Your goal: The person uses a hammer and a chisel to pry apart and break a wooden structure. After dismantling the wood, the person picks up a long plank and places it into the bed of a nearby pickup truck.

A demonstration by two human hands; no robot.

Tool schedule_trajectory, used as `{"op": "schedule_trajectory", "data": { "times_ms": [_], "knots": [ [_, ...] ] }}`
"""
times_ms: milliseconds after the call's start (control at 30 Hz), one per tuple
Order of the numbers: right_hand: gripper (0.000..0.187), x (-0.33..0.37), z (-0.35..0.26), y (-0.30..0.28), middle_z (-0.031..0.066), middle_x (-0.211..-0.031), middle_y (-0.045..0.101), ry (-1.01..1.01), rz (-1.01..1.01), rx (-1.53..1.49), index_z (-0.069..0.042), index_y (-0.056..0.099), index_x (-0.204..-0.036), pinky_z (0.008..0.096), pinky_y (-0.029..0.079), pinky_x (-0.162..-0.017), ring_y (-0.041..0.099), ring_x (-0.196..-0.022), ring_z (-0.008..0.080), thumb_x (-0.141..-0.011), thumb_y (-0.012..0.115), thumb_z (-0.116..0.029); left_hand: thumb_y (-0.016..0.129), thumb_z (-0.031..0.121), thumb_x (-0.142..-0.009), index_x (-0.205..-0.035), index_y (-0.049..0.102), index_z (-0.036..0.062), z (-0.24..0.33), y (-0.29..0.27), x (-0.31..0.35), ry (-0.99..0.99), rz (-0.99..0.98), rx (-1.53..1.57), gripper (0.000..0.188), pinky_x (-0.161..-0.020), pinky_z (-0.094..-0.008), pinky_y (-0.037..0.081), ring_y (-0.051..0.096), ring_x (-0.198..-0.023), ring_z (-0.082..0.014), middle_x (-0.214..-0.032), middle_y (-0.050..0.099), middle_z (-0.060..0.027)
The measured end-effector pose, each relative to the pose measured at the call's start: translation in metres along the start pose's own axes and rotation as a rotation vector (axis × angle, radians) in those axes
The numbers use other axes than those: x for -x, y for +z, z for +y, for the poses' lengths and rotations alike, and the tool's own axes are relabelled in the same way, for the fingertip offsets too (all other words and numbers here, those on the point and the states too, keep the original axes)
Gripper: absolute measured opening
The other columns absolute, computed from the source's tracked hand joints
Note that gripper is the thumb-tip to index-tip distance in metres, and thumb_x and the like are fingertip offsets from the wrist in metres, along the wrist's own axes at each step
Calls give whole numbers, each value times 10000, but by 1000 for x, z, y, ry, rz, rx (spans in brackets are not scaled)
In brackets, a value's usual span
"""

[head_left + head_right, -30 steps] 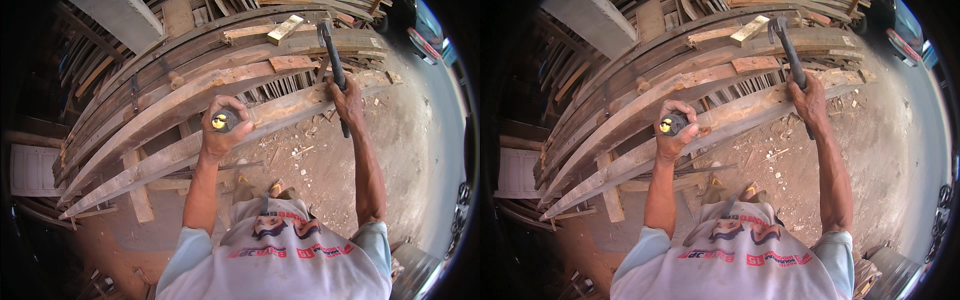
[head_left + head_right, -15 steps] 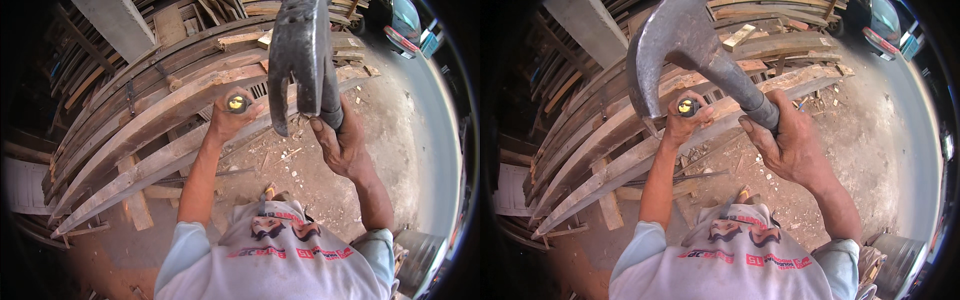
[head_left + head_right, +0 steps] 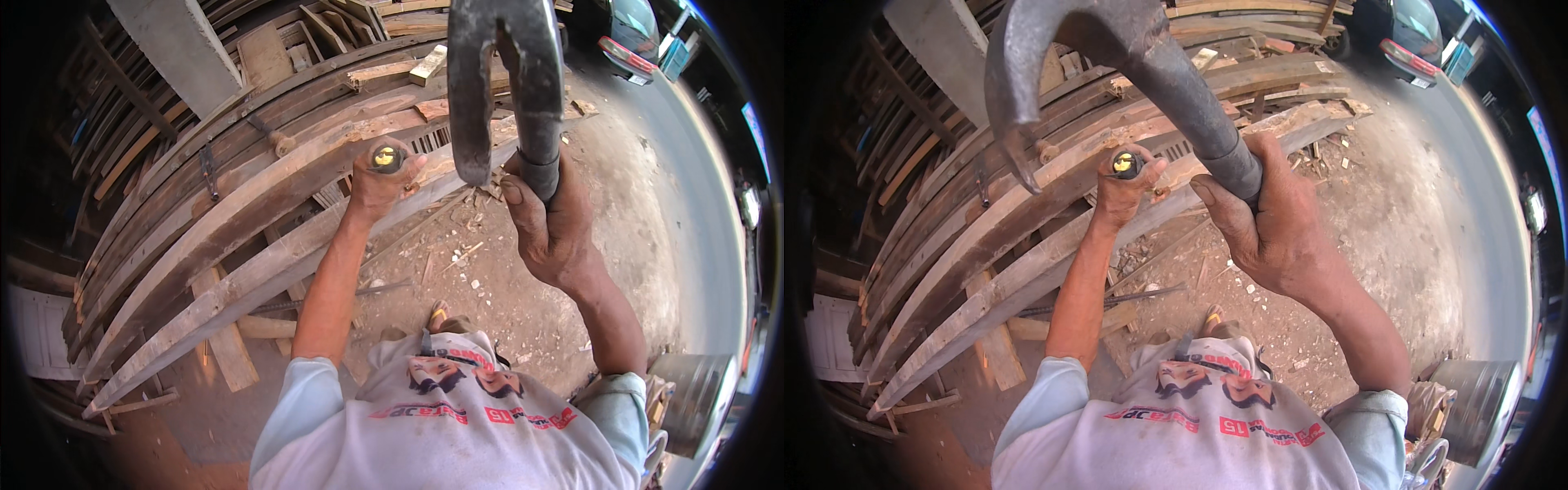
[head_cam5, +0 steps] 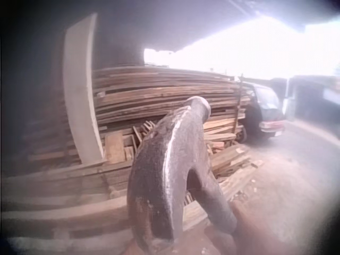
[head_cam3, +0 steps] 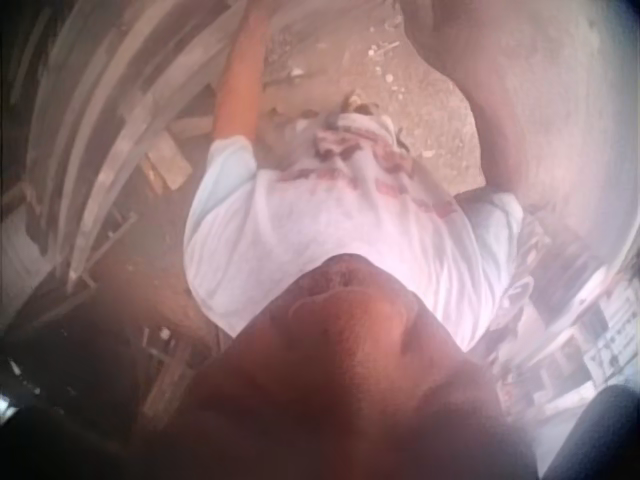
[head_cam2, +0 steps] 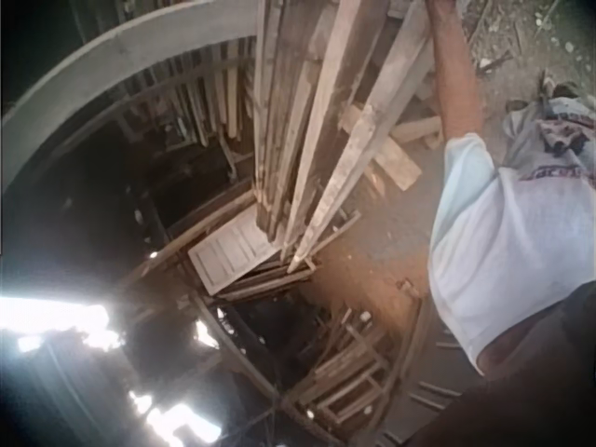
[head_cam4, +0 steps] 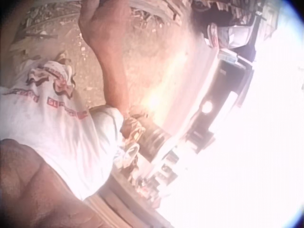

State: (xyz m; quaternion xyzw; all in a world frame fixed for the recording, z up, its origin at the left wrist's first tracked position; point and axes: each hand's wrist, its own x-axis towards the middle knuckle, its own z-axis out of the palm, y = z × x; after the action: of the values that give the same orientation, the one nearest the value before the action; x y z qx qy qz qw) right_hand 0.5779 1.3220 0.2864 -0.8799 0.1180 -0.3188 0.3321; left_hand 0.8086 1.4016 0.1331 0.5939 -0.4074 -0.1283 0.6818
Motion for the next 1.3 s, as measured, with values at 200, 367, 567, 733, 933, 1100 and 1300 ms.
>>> {"op": "schedule_trajectory", "data": {
  "times_ms": [200, 367, 567, 733, 933, 1100, 1300],
  "knots": [
    [390, -10, 26, 13, 259, -710, 636, 229, -514, 462, 2, 537, -1041, 542, 491, -667, 679, -747, 467, -1038, 617, -379, 865, 138, -868, -939, 665, 94, -19, 7, -5, 99, 61, 135, 216, -649, -264, 507, 596, -753, -57, -801, 627, 39],
    [350, -16, -30, -12, 153, -712, 611, 116, -114, 241, 8, 564, -1137, 423, 495, -637, 632, -658, 277, -1042, 658, -316, 864, 198, -864, -842, 638, 62, -6, 7, -7, -181, -70, 74, 265, -613, -281, 488, 550, -691, -66, -714, 616, 37],
    [303, 0, 3, -3, 154, -786, 645, 21, 135, 51, 10, 520, -1163, 404, 512, -636, 642, -675, 255, -1041, 648, -237, 868, 209, -854, -848, 634, 50, 2, 17, -15, -136, -115, -61, 283, -662, -307, 503, 540, -710, -85, -751, 629, 20],
    [353, 18, 25, 9, 262, -770, 637, 396, -477, 465, 17, 521, -1135, 502, 499, -630, 653, -673, 426, -1051, 619, -312, 876, 183, -832, -913, 661, 36, -11, 20, -12, 29, -97, 48, 273, -715, -324, 530, 599, -738, -113, -788, 651, 8],
    [385, 3, -15, -13, 8, -688, 514, 14, 174, -57, -2, 555, -1142, 263, 390, -508, 472, -557, 89, -1098, 531, -384, 881, 213, -849, -809, 634, 75, 8, 12, -7, 8, -153, -129, 286, -650, -286, 501, 546, -710, -76, -755, 629, 49],
    [383, 28, 31, 2, 54, -682, 533, 57, 145, 7, 6, 537, -1095, 313, 409, -502, 494, -542, 146, -1079, 571, -376, 902, 228, -829, -866, 654, 57, 4, 18, -7, -5, -149, -94, 304, -664, -280, 506, 568, -726, -78, -782, 639, 43],
    [383, 33, 4, 1, 190, -673, 570, 408, -320, 291, 41, 549, -1144, 432, 475, -597, 617, -607, 307, -1043, 649, -315, 902, 221, -827, -893, 687, 49, -9, 23, -7, 107, -101, 80, 283, -703, -293, 531, 609, -770, -82, -828, 703, -10]
  ]
}}
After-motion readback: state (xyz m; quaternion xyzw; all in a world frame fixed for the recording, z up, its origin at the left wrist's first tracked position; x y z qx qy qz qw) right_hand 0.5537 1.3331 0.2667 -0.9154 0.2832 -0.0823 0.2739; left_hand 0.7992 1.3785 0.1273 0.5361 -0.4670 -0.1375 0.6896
